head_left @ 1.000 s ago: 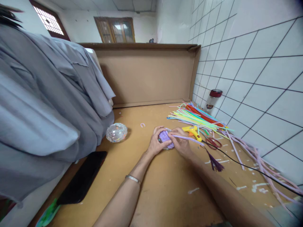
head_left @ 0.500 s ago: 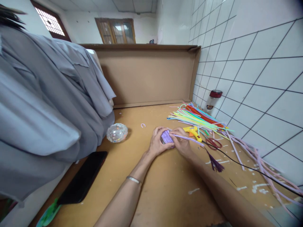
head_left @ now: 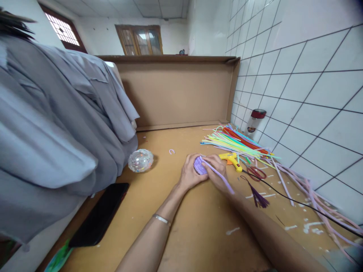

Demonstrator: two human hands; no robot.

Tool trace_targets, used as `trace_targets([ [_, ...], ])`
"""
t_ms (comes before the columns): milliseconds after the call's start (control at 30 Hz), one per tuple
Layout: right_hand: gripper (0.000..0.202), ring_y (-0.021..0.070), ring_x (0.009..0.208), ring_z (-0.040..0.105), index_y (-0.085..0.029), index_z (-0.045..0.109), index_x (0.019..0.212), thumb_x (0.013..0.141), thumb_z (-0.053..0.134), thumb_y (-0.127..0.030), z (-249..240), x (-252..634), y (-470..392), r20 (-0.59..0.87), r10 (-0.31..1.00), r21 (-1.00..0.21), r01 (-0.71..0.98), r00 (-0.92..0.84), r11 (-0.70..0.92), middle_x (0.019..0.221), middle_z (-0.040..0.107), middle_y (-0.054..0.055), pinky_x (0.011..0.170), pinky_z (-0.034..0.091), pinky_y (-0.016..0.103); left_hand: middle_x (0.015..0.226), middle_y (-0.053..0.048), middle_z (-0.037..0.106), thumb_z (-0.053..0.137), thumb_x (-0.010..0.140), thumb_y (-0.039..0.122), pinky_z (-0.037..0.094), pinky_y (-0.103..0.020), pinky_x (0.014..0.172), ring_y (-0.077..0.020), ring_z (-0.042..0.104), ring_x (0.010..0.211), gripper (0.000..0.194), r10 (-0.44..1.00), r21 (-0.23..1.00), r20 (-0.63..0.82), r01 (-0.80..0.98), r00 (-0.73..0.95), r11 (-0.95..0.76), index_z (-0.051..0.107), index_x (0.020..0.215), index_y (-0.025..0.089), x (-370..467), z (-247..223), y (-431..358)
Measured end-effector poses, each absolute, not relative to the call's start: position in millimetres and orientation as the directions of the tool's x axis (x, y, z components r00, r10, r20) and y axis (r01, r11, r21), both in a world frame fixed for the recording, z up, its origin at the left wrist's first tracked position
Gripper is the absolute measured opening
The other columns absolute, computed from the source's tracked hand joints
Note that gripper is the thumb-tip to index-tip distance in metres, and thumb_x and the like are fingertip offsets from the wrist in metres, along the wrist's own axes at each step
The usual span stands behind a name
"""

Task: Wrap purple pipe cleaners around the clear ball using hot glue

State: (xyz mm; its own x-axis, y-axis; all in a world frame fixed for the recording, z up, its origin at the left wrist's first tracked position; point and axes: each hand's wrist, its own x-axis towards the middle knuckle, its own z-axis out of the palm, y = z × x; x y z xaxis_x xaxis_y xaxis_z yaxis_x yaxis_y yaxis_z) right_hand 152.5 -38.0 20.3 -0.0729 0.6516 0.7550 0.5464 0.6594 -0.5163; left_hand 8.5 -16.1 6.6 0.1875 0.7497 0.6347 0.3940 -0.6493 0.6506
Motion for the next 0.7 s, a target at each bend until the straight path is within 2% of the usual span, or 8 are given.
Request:
trace_targets([
  [67, 0.029, 0.0218, 0.1, 0.06, -0.026, 0.064, 0.116, 0.09, 0.053, -0.031, 20, 150, -40, 0.762, 0.642, -0.502, 0.55, -0.083, 0.667, 0.104, 0.064, 0.008, 0.089, 0.051, 0.039, 0.116, -0.009, 0.058, 0.078, 0.055, 0.026, 0.047, -0.04, 0.099, -0.0247, 0.058, 0.107, 0.065, 0.811, 0.755, 0.577, 0.313, 0.1, -0.576, 0.054, 0.115, 0.018, 6, 4, -11],
  [167, 0.042, 0.0242, 0.11, 0.057, -0.022, 0.055, 0.128, 0.088, 0.056, -0.034, 17, 144, -41, 0.77, 0.638, -0.514, 0.566, -0.027, 0.645, 0.115, 0.06, 0.011, 0.096, 0.048, 0.043, 0.111, -0.008, 0.061, 0.081, 0.052, 0.031, 0.048, -0.038, 0.095, -0.0238, 0.06, 0.1, 0.073, 0.921, 0.922, 0.386, 0.02, 0.055, -0.387, 0.05, 0.117, 0.017, -1, 0, -2],
  [267, 0.052, 0.0257, 0.116, 0.054, -0.018, 0.05, 0.132, 0.085, 0.059, -0.039, 13, 139, -42, 0.73, 0.682, -0.578, 0.565, 0.036, 0.589, 0.121, 0.056, 0.015, 0.1, 0.045, 0.044, 0.106, -0.005, 0.063, 0.084, 0.049, 0.038, 0.047, -0.032, 0.092, -0.022, 0.061, 0.098, 0.074, 0.959, 0.946, 0.266, -0.22, 0.102, -0.239, 0.053, 0.113, 0.018, -10, 0, 4],
  [333, 0.058, 0.026, 0.118, 0.052, -0.017, 0.047, 0.134, 0.084, 0.06, -0.043, 10, 135, -42, 0.67, 0.741, -0.643, 0.536, 0.047, 0.547, 0.125, 0.054, 0.016, 0.102, 0.044, 0.045, 0.103, -0.004, 0.063, 0.085, 0.047, 0.039, 0.047, -0.029, 0.089, -0.0206, 0.061, 0.096, 0.075, 0.965, 0.936, 0.216, -0.314, 0.148, -0.161, 0.054, 0.112, 0.019, -15, 0, 6],
  [500, 0.077, 0.0283, 0.128, 0.047, -0.015, 0.043, 0.138, 0.075, 0.067, -0.051, -3, 129, -36, 0.416, 0.906, -0.851, 0.385, 0.08, 0.357, 0.137, 0.049, 0.018, 0.108, 0.038, 0.047, 0.099, -0.004, 0.065, 0.087, 0.045, 0.037, 0.049, -0.027, 0.084, -0.0185, 0.062, 0.09, 0.078, 0.946, 0.914, 0.177, -0.402, 0.272, -0.056, 0.055, 0.113, 0.019, -23, 1, 7],
  [600, 0.089, 0.0282, 0.128, 0.048, -0.017, 0.04, 0.14, 0.066, 0.074, -0.053, -10, 129, -30, 0.274, 0.961, -0.939, 0.226, 0.031, 0.26, 0.141, 0.048, 0.016, 0.108, 0.039, 0.046, 0.101, -0.004, 0.065, 0.087, 0.045, 0.039, 0.05, -0.028, 0.084, -0.0193, 0.063, 0.091, 0.079, 0.93, 0.928, 0.178, -0.369, 0.322, -0.05, 0.055, 0.114, 0.019, -26, 0, 8],
  [700, 0.098, 0.0272, 0.122, 0.054, -0.019, 0.038, 0.141, 0.058, 0.081, -0.049, -15, 131, -25, 0.218, 0.976, -0.973, 0.078, -0.016, 0.219, 0.138, 0.051, 0.015, 0.104, 0.043, 0.045, 0.104, -0.005, 0.065, 0.087, 0.045, 0.043, 0.05, -0.03, 0.087, -0.021, 0.063, 0.094, 0.082, 0.922, 0.954, 0.196, -0.284, 0.333, -0.1, 0.054, 0.116, 0.019, -27, -1, 9],
])
